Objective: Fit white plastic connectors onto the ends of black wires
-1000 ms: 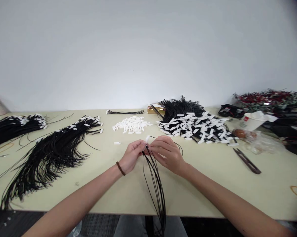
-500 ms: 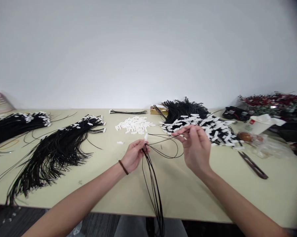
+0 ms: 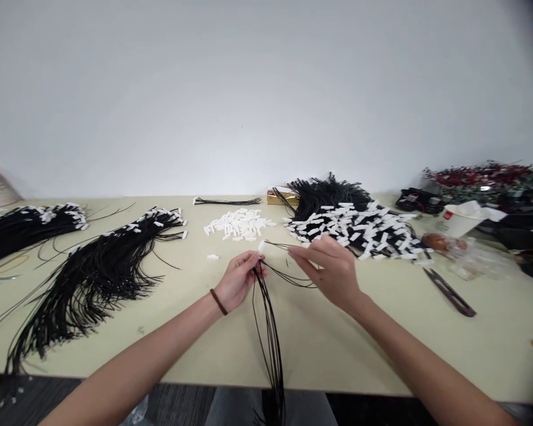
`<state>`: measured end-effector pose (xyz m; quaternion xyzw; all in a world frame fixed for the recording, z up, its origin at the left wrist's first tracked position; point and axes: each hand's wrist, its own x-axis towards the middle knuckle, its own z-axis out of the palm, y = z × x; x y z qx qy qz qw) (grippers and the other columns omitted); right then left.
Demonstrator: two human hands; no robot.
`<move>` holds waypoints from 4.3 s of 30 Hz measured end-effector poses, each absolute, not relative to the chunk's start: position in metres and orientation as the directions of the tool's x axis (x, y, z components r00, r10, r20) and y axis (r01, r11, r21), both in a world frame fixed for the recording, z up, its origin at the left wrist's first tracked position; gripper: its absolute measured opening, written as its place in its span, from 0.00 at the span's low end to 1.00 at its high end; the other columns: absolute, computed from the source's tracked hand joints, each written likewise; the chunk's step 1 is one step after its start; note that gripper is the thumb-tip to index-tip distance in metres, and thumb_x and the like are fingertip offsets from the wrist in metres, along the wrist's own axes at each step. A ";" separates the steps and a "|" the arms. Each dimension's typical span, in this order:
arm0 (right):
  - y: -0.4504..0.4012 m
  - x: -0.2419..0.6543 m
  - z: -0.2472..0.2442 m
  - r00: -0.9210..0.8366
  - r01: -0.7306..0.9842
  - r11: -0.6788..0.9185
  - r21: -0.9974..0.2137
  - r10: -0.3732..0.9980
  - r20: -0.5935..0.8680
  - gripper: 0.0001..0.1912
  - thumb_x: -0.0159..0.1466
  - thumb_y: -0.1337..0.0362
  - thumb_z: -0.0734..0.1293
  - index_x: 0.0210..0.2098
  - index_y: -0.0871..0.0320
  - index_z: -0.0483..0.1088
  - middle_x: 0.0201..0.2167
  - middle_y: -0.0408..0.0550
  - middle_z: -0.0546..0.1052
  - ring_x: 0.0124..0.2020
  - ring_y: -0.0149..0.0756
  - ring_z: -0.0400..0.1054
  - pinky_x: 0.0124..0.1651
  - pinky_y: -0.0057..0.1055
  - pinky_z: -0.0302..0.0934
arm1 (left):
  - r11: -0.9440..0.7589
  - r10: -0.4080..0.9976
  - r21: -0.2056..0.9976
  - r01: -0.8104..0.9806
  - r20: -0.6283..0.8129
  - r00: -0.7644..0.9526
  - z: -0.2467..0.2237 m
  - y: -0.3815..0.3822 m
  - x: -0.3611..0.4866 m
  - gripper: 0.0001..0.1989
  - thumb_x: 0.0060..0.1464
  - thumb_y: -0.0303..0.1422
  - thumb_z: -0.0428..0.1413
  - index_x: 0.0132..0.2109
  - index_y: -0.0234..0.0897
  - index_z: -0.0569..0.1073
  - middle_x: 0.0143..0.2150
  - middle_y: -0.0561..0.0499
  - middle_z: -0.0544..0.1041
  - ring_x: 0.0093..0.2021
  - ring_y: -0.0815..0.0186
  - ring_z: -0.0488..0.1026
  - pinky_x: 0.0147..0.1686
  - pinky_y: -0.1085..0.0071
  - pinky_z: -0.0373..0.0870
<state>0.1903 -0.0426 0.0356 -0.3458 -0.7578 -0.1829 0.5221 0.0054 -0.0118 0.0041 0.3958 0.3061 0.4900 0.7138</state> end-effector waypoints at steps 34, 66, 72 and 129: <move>-0.038 0.194 0.030 -0.350 0.748 0.654 0.112 0.246 0.904 0.04 0.58 0.72 0.65 0.30 0.59 0.72 0.16 0.40 0.61 0.22 0.27 0.48 0.25 0.26 0.46 | 0.181 0.923 0.882 -0.436 0.001 0.386 0.011 -0.015 0.005 0.11 0.43 0.35 0.61 0.29 0.31 0.70 0.24 0.53 0.69 0.23 0.74 0.66 0.27 0.75 0.62; -0.038 0.189 0.027 -0.407 0.740 0.670 0.057 0.379 0.831 0.03 0.59 0.70 0.63 0.29 0.57 0.65 0.31 0.47 0.69 0.33 0.33 0.60 0.34 0.29 0.57 | 0.055 0.886 0.978 -0.199 0.044 0.461 0.007 -0.014 0.004 0.14 0.47 0.41 0.58 0.29 0.32 0.70 0.20 0.53 0.70 0.20 0.72 0.67 0.24 0.74 0.60; -0.039 0.187 0.022 -0.465 0.677 0.736 0.018 0.408 0.786 0.03 0.61 0.71 0.60 0.33 0.58 0.62 0.39 0.50 0.71 0.40 0.34 0.65 0.40 0.32 0.62 | 0.044 0.868 0.989 -0.143 0.033 0.495 0.008 -0.017 0.004 0.14 0.47 0.41 0.57 0.29 0.32 0.70 0.19 0.53 0.70 0.20 0.71 0.66 0.24 0.74 0.60; -0.043 0.173 0.016 -0.647 0.544 0.792 0.278 0.185 0.740 0.09 0.60 0.74 0.62 0.39 0.58 0.68 0.38 0.45 0.75 0.45 0.34 0.65 0.49 0.38 0.62 | 0.182 0.913 0.947 -0.266 -0.062 0.403 0.008 -0.015 0.004 0.13 0.42 0.39 0.61 0.28 0.32 0.74 0.25 0.52 0.70 0.27 0.72 0.64 0.28 0.75 0.58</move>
